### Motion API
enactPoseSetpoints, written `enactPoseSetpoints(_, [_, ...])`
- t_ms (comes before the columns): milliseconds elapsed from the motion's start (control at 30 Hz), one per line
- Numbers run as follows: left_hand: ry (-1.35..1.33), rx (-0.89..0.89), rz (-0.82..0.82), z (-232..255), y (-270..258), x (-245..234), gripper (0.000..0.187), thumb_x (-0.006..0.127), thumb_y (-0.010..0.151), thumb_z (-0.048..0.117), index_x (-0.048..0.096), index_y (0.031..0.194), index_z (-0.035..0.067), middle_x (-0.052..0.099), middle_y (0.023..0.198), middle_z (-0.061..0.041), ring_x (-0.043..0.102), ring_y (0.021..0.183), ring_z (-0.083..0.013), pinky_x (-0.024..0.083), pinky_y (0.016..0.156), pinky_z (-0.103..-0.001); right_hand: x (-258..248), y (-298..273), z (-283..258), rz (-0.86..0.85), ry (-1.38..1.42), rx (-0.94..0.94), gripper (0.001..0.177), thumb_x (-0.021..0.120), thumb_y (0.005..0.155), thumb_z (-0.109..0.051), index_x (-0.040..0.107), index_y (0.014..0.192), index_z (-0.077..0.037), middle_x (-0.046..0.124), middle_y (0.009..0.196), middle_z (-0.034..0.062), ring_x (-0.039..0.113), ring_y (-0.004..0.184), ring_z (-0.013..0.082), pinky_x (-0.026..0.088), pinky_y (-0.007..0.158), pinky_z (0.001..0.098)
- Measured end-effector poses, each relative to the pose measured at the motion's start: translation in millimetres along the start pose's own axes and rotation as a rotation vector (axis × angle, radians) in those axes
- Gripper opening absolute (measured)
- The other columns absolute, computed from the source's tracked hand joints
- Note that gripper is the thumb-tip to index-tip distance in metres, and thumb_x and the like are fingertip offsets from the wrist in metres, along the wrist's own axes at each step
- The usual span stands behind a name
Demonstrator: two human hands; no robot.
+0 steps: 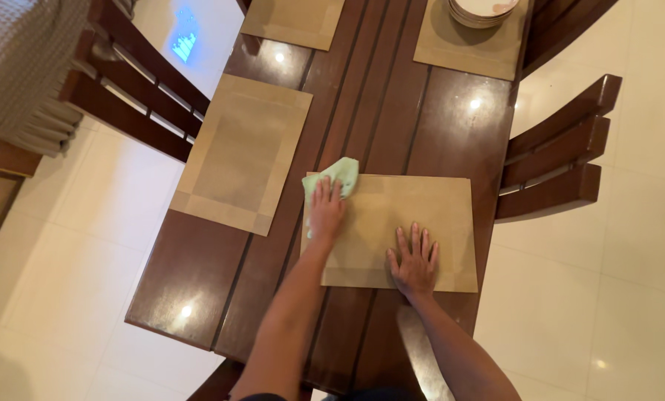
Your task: The person wipes the dining table placemats and a stack of plates using a green cloth. They clean each placemat in sequence and then wipe the plates before placing them back on the table.
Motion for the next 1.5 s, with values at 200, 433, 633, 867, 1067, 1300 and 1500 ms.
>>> enactPoseSetpoints(200, [-0.003, 0.42, -0.299, 85.1, -61.7, -32.6, 0.049, 0.058, 0.091, 0.013, 0.056, 0.136, -0.005, 0.062, 0.134, -0.022, 0.063, 0.119, -0.0339, 0.052, 0.091, -0.044, -0.5, -0.8, -1.3, -0.195, -0.212, 0.066, 0.059, 0.048, 0.098, -0.053, 0.043, 0.151, -0.027, 0.021, 0.172, 0.0086, 0.02, 0.159, 0.0329, 0.014, 0.126, 0.0552])
enactPoseSetpoints(433, [-0.315, 0.216, -0.307, 22.4, -114.6, -70.4, 0.055, 0.059, 0.095, 0.021, 0.051, 0.145, 0.001, 0.048, 0.153, -0.018, 0.045, 0.143, -0.036, 0.037, 0.118, -0.05, 4.9, 2.0, 2.7, -0.007, -0.042, 0.014, 0.063, 0.047, 0.098, -0.045, 0.038, 0.157, -0.026, 0.026, 0.167, 0.0116, 0.024, 0.153, 0.036, 0.015, 0.122, 0.0591])
enactPoseSetpoints(633, [-0.108, -0.028, -0.166, 9.7, -7.4, 16.2, 0.056, 0.052, 0.098, 0.029, 0.046, 0.15, 0.008, 0.041, 0.157, -0.02, 0.038, 0.145, -0.0408, 0.031, 0.115, -0.054, 6.1, -2.1, 0.0, 0.024, -0.053, 0.008, 0.062, 0.046, 0.099, -0.047, 0.038, 0.156, -0.025, 0.026, 0.167, 0.0108, 0.024, 0.153, 0.035, 0.015, 0.123, 0.0586])
enactPoseSetpoints(867, [-0.171, 0.42, -0.351, 88.6, -87.4, 9.2, 0.056, 0.06, 0.092, 0.022, 0.053, 0.146, 0.007, 0.046, 0.158, -0.017, 0.044, 0.143, -0.0391, 0.037, 0.114, -0.055, 12.6, -1.0, 2.8, -0.077, -0.119, 0.023, 0.063, 0.043, 0.1, -0.041, 0.035, 0.158, -0.016, 0.023, 0.168, 0.0108, 0.021, 0.155, 0.0341, 0.014, 0.123, 0.0576])
enactPoseSetpoints(1067, [-0.257, 0.436, -0.265, 9.6, -151.8, -55.8, 0.057, 0.061, 0.092, 0.015, 0.051, 0.147, 0.002, 0.047, 0.157, -0.017, 0.046, 0.147, -0.0324, 0.037, 0.121, -0.049, 13.8, 0.6, 5.6, -0.034, -0.102, 0.035, 0.066, 0.043, 0.098, -0.036, 0.033, 0.158, -0.011, 0.024, 0.17, 0.0072, 0.021, 0.156, 0.0302, 0.015, 0.123, 0.0566])
enactPoseSetpoints(1300, [-0.125, 0.012, -0.149, -0.2, -15.1, 20.3, 0.055, 0.059, 0.097, 0.027, 0.05, 0.149, 0.008, 0.041, 0.159, -0.017, 0.04, 0.146, -0.0401, 0.034, 0.115, -0.055, 9.6, 0.7, 2.8, 0.016, -0.017, 0.021, 0.063, 0.042, 0.102, -0.038, 0.034, 0.157, -0.009, 0.026, 0.168, 0.0095, 0.025, 0.154, 0.0319, 0.018, 0.122, 0.0581])
enactPoseSetpoints(1500, [-0.04, 0.367, -0.328, 81.8, -45.6, 20.9, 0.057, 0.062, 0.092, 0.023, 0.055, 0.147, 0.014, 0.046, 0.16, -0.013, 0.042, 0.148, -0.0353, 0.036, 0.117, -0.052, 6.8, -0.9, 5.0, 0.023, 0.032, 0.029, 0.061, 0.044, 0.103, -0.034, 0.035, 0.157, -0.007, 0.027, 0.169, 0.0096, 0.026, 0.154, 0.0315, 0.019, 0.123, 0.0574])
Point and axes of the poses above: each hand's wrist, its own y-axis towards the middle knuckle, its own x-axis out of the palm, z = x × y, the point moved 1 cm from there along y, towards the middle knuckle
